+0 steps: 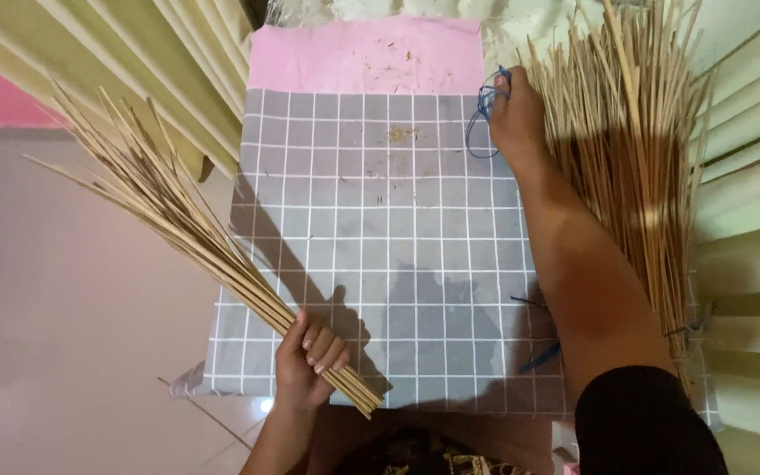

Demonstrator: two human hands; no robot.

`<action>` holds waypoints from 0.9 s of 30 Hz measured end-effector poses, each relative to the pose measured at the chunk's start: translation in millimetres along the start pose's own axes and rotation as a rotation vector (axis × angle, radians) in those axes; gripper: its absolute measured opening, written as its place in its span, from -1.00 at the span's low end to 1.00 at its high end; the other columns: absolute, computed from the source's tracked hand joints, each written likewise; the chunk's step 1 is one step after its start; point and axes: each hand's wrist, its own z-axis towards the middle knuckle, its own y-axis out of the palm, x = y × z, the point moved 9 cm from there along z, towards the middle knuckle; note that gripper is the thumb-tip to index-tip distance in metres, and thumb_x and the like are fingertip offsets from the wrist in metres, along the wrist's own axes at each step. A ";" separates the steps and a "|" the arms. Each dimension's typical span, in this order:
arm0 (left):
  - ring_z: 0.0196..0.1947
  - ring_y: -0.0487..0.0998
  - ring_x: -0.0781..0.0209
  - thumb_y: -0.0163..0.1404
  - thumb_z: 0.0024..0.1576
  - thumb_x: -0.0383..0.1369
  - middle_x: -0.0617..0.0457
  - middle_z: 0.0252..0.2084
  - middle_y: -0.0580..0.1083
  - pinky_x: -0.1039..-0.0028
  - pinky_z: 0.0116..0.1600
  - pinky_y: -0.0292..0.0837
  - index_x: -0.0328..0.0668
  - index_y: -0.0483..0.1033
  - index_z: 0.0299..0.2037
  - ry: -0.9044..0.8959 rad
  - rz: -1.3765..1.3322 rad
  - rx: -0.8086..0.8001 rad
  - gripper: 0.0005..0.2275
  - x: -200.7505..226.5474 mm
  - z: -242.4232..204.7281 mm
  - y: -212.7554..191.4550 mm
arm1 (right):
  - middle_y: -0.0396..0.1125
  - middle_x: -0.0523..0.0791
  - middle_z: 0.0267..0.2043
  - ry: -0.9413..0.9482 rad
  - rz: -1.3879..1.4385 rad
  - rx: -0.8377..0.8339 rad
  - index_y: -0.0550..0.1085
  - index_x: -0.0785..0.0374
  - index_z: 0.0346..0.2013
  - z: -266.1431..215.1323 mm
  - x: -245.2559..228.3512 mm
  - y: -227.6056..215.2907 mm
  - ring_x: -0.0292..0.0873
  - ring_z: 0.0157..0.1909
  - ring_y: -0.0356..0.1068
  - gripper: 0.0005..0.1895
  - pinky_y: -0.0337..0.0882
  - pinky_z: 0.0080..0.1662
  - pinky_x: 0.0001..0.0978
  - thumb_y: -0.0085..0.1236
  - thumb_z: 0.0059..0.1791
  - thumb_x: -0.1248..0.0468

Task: Sorting and bundling thin wooden sticks to create a broom, then tying them with string

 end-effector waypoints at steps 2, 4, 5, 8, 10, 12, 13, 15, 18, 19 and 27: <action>-0.80 0.08 0.41 -0.23 0.38 -0.15 0.26 -0.79 0.11 0.54 -0.55 0.13 0.03 0.24 -0.58 -0.009 0.020 -0.017 -0.59 -0.5 -0.1 1.9 | 0.31 0.00 -0.39 -0.022 0.048 -0.024 0.30 0.34 -0.16 0.9 -15.1 -0.4 -0.03 -0.42 0.29 -0.95 0.30 -0.29 -0.12 -0.15 0.18 0.43; -0.80 0.08 0.42 -0.23 0.38 -0.17 0.26 -0.78 0.11 0.56 -0.56 0.12 0.03 0.25 -0.58 0.006 0.024 -0.013 -0.60 0.3 -0.2 5.6 | 0.34 0.01 -0.37 -0.033 0.024 -0.019 0.31 0.34 -0.16 -1.6 -19.5 1.8 0.01 -0.41 0.32 -0.94 0.31 -0.29 -0.08 -0.14 0.18 0.41; -0.80 0.08 0.42 -0.22 0.37 -0.18 0.26 -0.78 0.12 0.58 -0.57 0.11 0.03 0.25 -0.58 0.014 0.032 -0.016 -0.61 1.0 -0.6 7.8 | 0.38 0.03 -0.35 -0.042 -0.005 -0.004 0.32 0.34 -0.16 -3.7 -22.5 0.5 0.05 -0.40 0.35 -0.93 0.31 -0.29 -0.05 -0.13 0.18 0.39; -0.79 0.10 0.42 -0.23 0.38 -0.17 0.26 -0.78 0.11 0.56 -0.55 0.12 0.03 0.25 -0.57 0.011 0.014 -0.075 -0.61 -0.6 -0.8 14.3 | 0.39 0.03 -0.35 -0.058 -0.008 0.016 0.34 0.34 -0.15 -10.3 -24.1 -1.3 0.06 -0.39 0.34 -0.96 0.31 -0.28 -0.06 -0.11 0.16 0.42; -0.79 0.10 0.42 -0.23 0.38 -0.18 0.26 -0.78 0.10 0.55 -0.53 0.14 0.02 0.24 -0.56 0.012 0.017 -0.076 -0.61 -1.0 -1.6 16.3 | 0.37 0.02 -0.37 -0.035 0.005 0.003 0.33 0.34 -0.15 -14.8 -30.4 -6.2 0.05 -0.41 0.32 -0.95 0.30 -0.29 -0.06 -0.13 0.16 0.42; -0.79 0.10 0.41 -0.24 0.38 -0.19 0.26 -0.78 0.10 0.54 -0.51 0.17 0.02 0.24 -0.56 0.014 0.022 -0.078 -0.61 -0.7 -2.8 18.1 | 0.36 0.02 -0.39 -0.015 0.020 -0.009 0.32 0.34 -0.16 -16.8 -38.4 -11.1 0.03 -0.43 0.31 -0.94 0.29 -0.30 -0.07 -0.15 0.17 0.42; -0.79 0.10 0.42 -0.21 0.38 -0.19 0.26 -0.78 0.10 0.55 -0.53 0.15 0.03 0.24 -0.57 0.015 0.031 -0.058 -0.61 -0.6 -2.9 17.1 | 0.35 0.01 -0.38 -0.042 0.023 0.007 0.32 0.35 -0.15 -17.4 -45.1 -15.9 0.01 -0.44 0.30 -0.91 0.29 -0.31 -0.08 -0.17 0.19 0.39; -0.80 0.09 0.43 -0.19 0.37 -0.18 0.27 -0.78 0.10 0.57 -0.54 0.14 0.03 0.24 -0.58 0.013 0.042 -0.042 -0.61 -1.0 -3.0 15.1 | 0.35 0.00 -0.38 -0.069 0.024 0.027 0.32 0.35 -0.14 -15.4 -56.2 -24.1 -0.01 -0.45 0.30 -0.88 0.29 -0.32 -0.10 -0.18 0.21 0.37; -0.79 0.12 0.42 -0.20 0.37 -0.18 0.26 -0.78 0.12 0.56 -0.54 0.14 0.03 0.25 -0.57 0.001 0.033 -0.090 -0.62 -2.5 -2.5 18.5 | 0.36 0.02 -0.33 -0.120 0.022 0.025 0.31 0.35 -0.10 0.4 -70.3 -30.3 0.00 -0.41 0.31 -0.94 0.30 -0.29 -0.11 -0.17 0.19 0.43; -0.79 0.10 0.43 -0.20 0.37 -0.18 0.27 -0.78 0.11 0.56 -0.55 0.14 0.04 0.24 -0.57 0.012 0.045 -0.076 -0.62 -1.8 -2.9 18.6 | 0.33 -0.01 -0.31 -0.093 0.003 0.001 0.29 0.32 -0.08 10.0 -68.0 -27.6 -0.06 -0.40 0.30 -0.92 0.28 -0.32 -0.13 -0.21 0.21 0.39; -0.81 0.11 0.42 -0.20 0.36 -0.16 0.26 -0.80 0.10 0.55 -0.57 0.15 0.03 0.22 -0.59 0.022 0.052 -0.024 -0.60 -0.5 -2.0 10.4 | 0.39 0.04 -0.17 -0.317 0.090 0.130 0.28 0.28 0.19 65.0 -86.6 -20.1 0.05 -0.30 0.33 -0.72 0.30 -0.23 -0.08 -0.17 0.18 0.48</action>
